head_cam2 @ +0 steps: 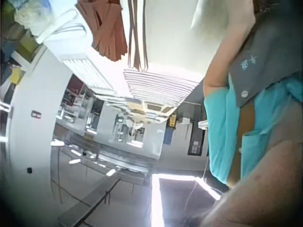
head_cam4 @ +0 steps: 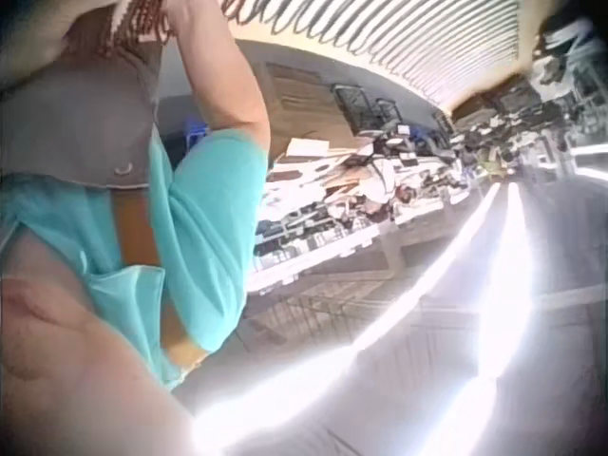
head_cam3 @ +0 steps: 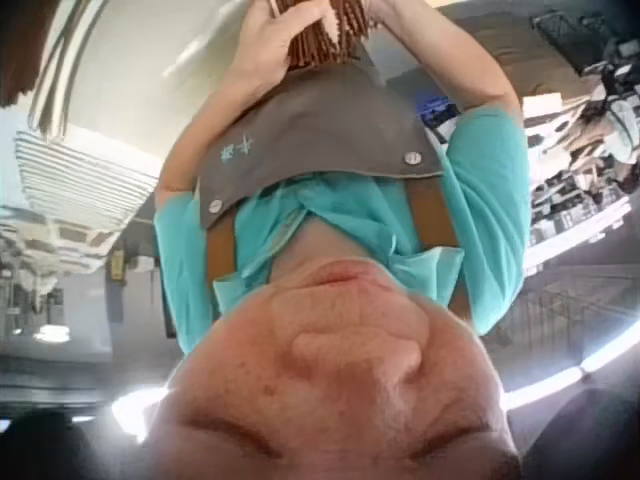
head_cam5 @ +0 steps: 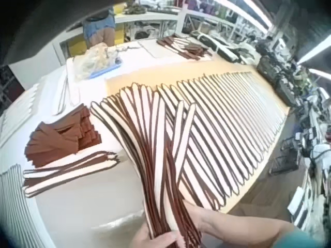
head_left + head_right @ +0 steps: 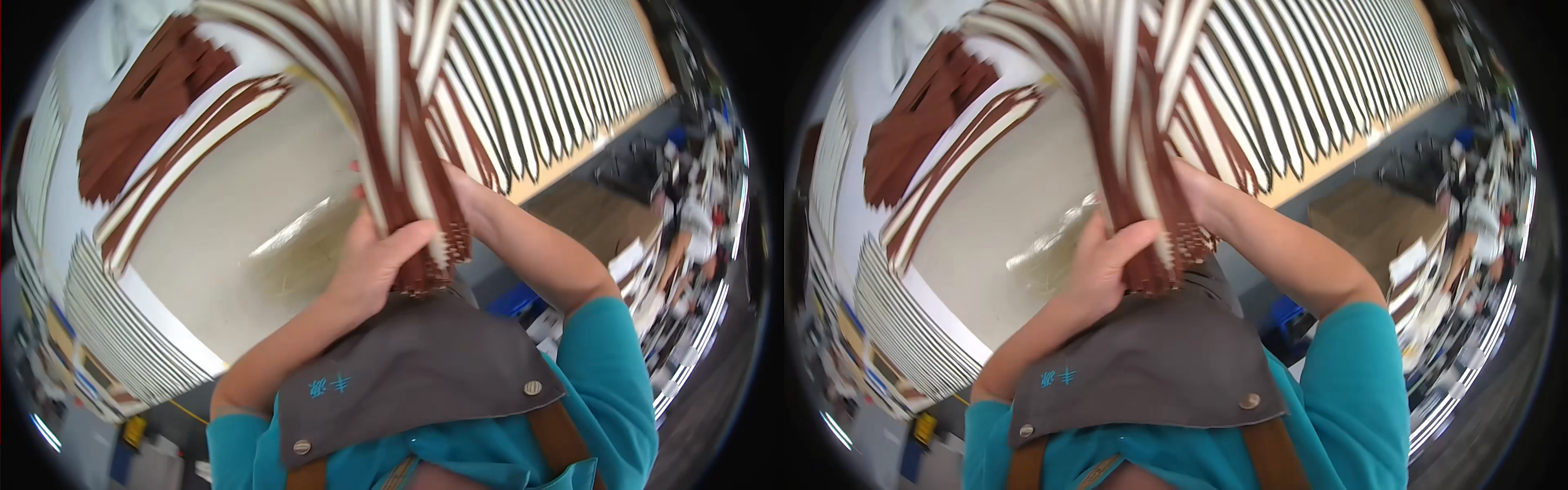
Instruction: The person aligns and joins two long, flat fabric strips—one brown and one white—by hand. They repeatedly interlock the serrated edges of the strips to form a single composite piece, then stack the finished items on the table.
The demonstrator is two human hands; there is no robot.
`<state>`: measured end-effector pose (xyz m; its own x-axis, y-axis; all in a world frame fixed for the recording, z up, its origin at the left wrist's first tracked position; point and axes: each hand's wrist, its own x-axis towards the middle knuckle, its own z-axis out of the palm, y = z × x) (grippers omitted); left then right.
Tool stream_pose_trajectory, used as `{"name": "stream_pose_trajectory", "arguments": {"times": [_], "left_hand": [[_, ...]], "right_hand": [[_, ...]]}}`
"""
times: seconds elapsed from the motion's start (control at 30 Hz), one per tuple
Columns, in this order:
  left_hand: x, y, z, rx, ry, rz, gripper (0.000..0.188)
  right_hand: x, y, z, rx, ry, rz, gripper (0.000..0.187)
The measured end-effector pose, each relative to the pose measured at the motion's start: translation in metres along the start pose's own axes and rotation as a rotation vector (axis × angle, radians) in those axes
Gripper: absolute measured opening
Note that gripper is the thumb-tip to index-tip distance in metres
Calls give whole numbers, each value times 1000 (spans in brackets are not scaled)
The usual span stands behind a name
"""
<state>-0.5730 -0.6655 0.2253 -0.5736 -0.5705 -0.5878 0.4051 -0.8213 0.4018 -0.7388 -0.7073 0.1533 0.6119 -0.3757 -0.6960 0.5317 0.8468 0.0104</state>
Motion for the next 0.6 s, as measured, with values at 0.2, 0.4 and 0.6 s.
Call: {"name": "stream_pose_trajectory", "arguments": {"times": [0.2,0.4,0.6], "left_hand": [[-4,1,-26,156,212,-18,49],[-12,21,-41,312,202,-146,41],[-12,26,-38,319,166,-243,42]], "right_hand": [[7,31,10,39,-23,-185,77],[9,34,20,173,-66,-184,72],[23,45,28,105,84,-381,71]]}}
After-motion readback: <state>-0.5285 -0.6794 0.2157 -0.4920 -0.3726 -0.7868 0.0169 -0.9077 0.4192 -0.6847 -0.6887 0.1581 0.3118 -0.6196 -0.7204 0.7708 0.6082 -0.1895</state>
